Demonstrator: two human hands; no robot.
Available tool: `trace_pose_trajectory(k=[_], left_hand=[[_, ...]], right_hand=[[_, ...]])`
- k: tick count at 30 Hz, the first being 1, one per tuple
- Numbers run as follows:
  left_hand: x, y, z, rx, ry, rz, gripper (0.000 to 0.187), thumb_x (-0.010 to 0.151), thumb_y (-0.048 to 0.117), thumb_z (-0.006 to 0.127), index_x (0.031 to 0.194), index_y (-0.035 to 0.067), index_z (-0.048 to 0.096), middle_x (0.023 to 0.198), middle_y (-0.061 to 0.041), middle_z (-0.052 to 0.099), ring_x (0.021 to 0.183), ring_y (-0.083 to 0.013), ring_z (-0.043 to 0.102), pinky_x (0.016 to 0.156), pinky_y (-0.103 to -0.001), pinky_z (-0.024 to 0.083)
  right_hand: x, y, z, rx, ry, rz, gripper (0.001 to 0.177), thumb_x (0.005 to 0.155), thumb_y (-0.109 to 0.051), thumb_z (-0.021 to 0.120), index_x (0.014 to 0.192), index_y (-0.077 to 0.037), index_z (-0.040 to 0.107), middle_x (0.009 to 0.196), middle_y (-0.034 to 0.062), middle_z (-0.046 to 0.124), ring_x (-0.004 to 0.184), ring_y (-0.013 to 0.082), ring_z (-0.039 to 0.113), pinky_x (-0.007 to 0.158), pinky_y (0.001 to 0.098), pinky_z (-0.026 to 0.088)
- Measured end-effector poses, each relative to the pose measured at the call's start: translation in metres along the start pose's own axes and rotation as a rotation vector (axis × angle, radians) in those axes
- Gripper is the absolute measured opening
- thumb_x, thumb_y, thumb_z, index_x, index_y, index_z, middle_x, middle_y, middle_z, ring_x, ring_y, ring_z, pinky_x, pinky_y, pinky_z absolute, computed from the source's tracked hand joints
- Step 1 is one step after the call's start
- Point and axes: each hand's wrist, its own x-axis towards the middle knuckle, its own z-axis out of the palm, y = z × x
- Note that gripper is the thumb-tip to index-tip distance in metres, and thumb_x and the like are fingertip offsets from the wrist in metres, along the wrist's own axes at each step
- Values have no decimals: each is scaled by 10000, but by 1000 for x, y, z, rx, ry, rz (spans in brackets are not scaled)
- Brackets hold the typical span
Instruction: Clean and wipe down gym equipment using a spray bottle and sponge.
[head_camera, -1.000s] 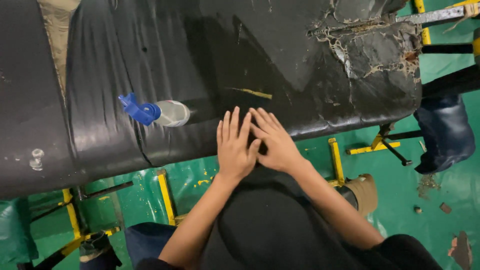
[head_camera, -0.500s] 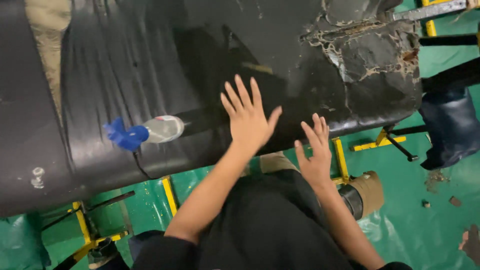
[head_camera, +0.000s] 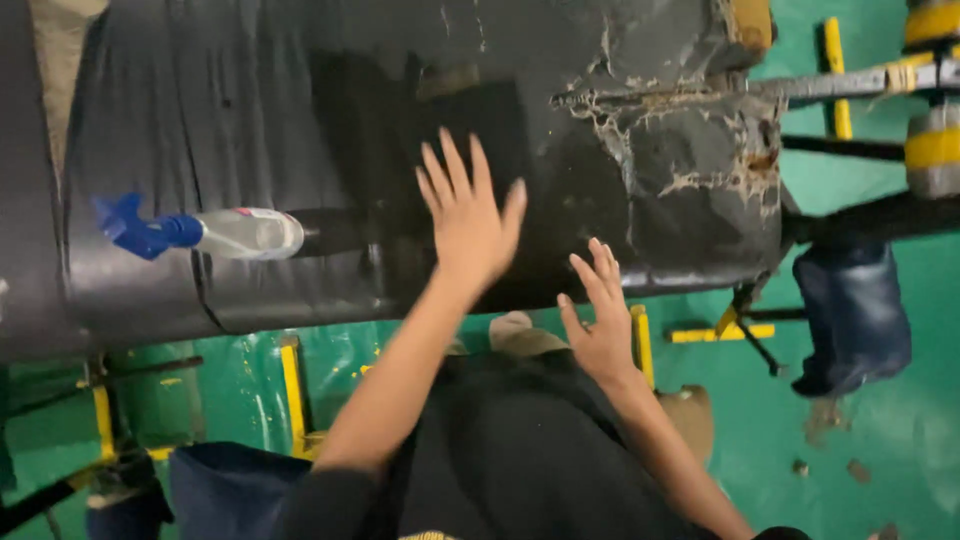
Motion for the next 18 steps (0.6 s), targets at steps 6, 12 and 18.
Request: trace_pose_trajectory(k=[6,12,18], left_hand=[[-95,32,-33,-270,-163,-115,628,1000,334,571,1518,8,430,1644,-256,291,1527,-470,269,1231,-535,269],[-84,18,-2,-40,-4,-28,636,1031,247,529,1589,4,345,1670,-235,276,1566,-454,239,1280,-560,205],[-63,13,41,345,-98,-23,673,1019,324,430,1619,57,282,1683,-249,198,1560,-447,200,1258,-574,167]], right_hand=[[28,10,-23,80,-102,-106,510,936,-77,678,1430,-34,554,1600,207,430,1531,415,355,1242,479,310],[60,-9,15,23,-314,-312,564,960,-141,609,1504,-52,491,1633,204,391,1547,425,312,1278,504,272],[88,-8,40,-165,-390,-380,897,936,-486,527,1611,9,203,1666,238,234,1541,465,189,1248,552,129]])
